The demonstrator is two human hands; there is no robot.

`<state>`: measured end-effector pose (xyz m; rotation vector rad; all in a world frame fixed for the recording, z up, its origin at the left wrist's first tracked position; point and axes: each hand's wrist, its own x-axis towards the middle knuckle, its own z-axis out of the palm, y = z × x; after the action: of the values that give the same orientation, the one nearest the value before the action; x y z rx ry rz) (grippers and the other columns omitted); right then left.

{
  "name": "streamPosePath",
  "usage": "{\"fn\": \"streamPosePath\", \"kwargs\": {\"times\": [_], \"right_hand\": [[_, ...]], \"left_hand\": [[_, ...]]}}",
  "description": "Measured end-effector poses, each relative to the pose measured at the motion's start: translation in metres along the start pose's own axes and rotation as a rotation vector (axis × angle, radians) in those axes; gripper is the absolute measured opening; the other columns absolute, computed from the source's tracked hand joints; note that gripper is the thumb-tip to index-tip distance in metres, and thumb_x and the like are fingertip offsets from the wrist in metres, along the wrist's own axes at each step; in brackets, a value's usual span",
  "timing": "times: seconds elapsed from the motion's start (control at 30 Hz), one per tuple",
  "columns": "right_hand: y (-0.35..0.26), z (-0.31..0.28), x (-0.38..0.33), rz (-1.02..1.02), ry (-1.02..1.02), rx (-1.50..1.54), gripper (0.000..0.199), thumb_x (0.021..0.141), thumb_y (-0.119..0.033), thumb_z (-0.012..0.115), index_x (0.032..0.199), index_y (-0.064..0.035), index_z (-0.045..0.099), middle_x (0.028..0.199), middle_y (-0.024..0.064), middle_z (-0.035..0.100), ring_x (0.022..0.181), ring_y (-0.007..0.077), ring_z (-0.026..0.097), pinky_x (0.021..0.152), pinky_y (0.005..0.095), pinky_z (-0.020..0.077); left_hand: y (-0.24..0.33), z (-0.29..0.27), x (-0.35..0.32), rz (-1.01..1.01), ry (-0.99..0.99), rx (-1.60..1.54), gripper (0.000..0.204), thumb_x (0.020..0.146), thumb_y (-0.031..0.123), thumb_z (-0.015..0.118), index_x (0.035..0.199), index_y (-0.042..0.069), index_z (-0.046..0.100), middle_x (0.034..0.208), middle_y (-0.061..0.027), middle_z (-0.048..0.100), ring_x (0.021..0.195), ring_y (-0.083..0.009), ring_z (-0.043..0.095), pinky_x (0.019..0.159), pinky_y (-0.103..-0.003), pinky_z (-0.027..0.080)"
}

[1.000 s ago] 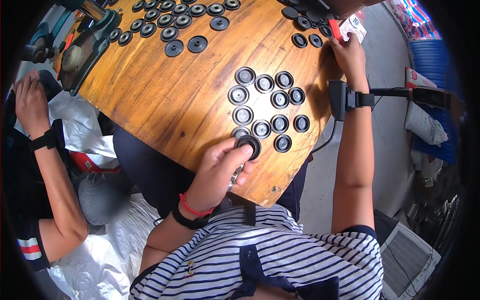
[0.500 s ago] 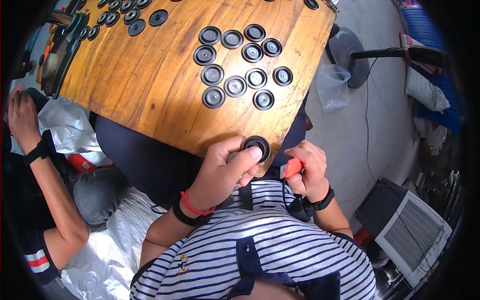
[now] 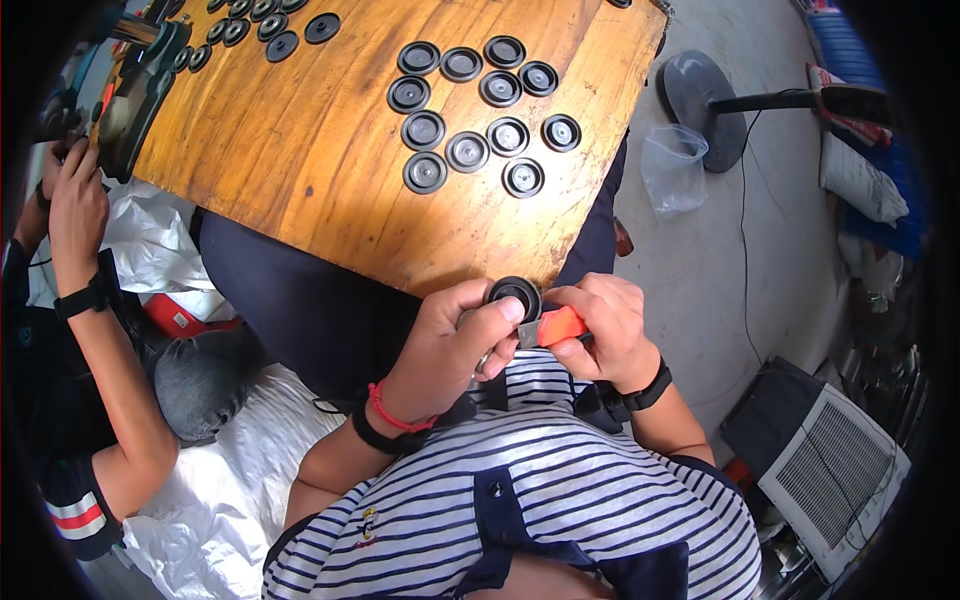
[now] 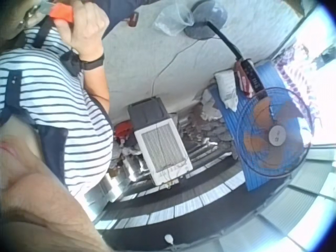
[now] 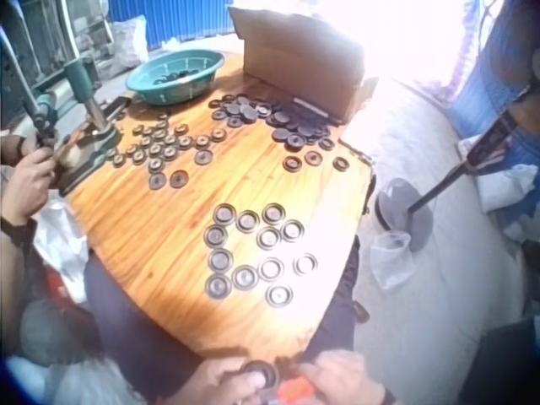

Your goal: Assembling small metal bearings into circular plastic housings using a mallet and a manual press.

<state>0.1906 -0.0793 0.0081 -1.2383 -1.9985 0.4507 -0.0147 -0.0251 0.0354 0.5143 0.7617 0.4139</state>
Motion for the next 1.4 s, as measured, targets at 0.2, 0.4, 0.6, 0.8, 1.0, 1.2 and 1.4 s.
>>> {"fn": "streamPosePath", "kwargs": {"times": [0.2, 0.4, 0.6, 0.8, 1.0, 1.2, 1.4], "right_hand": [[0.001, 0.0, 0.001, 0.481, 0.03, 0.05, 0.025, 0.085, -0.02, 0.066, 0.095, 0.0021, 0.06, 0.072, 0.0138, 0.059, 0.058, 0.0282, 0.059, 0.054, 0.034, 0.047], [0.007, -0.017, -0.008, 0.035, -0.014, 0.129, 0.035, 0.085, -0.035, 0.064, 0.093, -0.0011, 0.06, 0.069, 0.0073, 0.057, 0.052, 0.023, 0.054, 0.048, 0.0325, 0.0423], [0.009, -0.014, 0.002, -0.034, -0.14, 0.033, 0.042, 0.079, -0.039, 0.069, 0.094, -0.0006, 0.06, 0.065, 0.0065, 0.049, 0.051, 0.0235, 0.052, 0.047, 0.0339, 0.0411], [0.009, -0.015, 0.009, -0.019, -0.185, 0.005, 0.042, 0.078, -0.037, 0.07, 0.095, -0.0002, 0.06, 0.066, 0.0075, 0.05, 0.052, 0.0242, 0.053, 0.048, 0.034, 0.0422], [0.004, -0.014, 0.014, 0.451, -0.109, -0.015, 0.031, 0.086, -0.025, 0.066, 0.1, 0.0018, 0.061, 0.076, 0.0129, 0.061, 0.06, 0.0278, 0.06, 0.055, 0.0339, 0.0475], [-0.018, -0.023, 0.031, 0.454, -0.136, 0.51, 0.039, 0.074, -0.024, 0.083, 0.097, -0.0008, 0.062, 0.077, 0.0062, 0.063, 0.061, 0.0162, 0.06, 0.057, 0.0264, 0.0455], [-0.024, -0.015, 0.049, 0.57, -0.278, 0.482, 0.007, 0.083, -0.005, 0.067, 0.086, -0.0015, 0.062, 0.068, 0.0046, 0.057, 0.057, 0.0129, 0.054, 0.054, 0.0256, 0.042]], "left_hand": [[0.006, 0.008, -0.01, -0.087, -0.124, 0.04, 0.019, 0.092, 0.017, 0.052, 0.081, 0.002, 0.056, 0.064, -0.0032, 0.053, 0.051, -0.0065, 0.046, 0.047, -0.021, 0.037], [0.003, -0.001, -0.002, -0.043, -0.023, 0.056, 0.021, 0.094, 0.018, 0.054, 0.082, 0.0, 0.056, 0.063, -0.001, 0.053, 0.051, -0.0049, 0.045, 0.046, -0.02, 0.035], [0.005, -0.005, -0.001, -0.059, -0.022, -0.02, 0.022, 0.095, 0.017, 0.054, 0.08, 0.0, 0.056, 0.061, -0.0003, 0.052, 0.051, -0.0048, 0.044, 0.047, -0.021, 0.033], [0.007, -0.01, -0.001, -0.06, -0.024, 0.01, 0.022, 0.094, 0.016, 0.055, 0.079, 0.0, 0.056, 0.062, -0.0006, 0.052, 0.052, -0.0051, 0.044, 0.048, -0.021, 0.034], [0.016, -0.017, -0.003, -0.122, -0.166, 0.084, 0.018, 0.091, 0.015, 0.053, 0.081, 0.001, 0.057, 0.063, -0.0029, 0.054, 0.051, -0.006, 0.045, 0.048, -0.021, 0.037], [0.01, -0.016, 0.002, -0.048, -0.035, 0.293, 0.02, 0.091, 0.018, 0.059, 0.082, 0.0, 0.06, 0.064, 0.002, 0.052, 0.057, -0.0036, 0.043, 0.052, -0.022, 0.037], [0.016, -0.014, 0.001, 0.076, 0.056, 0.461, 0.024, 0.091, 0.022, 0.063, 0.083, -0.001, 0.061, 0.063, 0.0018, 0.05, 0.063, -0.0046, 0.041, 0.054, -0.025, 0.037]]}}
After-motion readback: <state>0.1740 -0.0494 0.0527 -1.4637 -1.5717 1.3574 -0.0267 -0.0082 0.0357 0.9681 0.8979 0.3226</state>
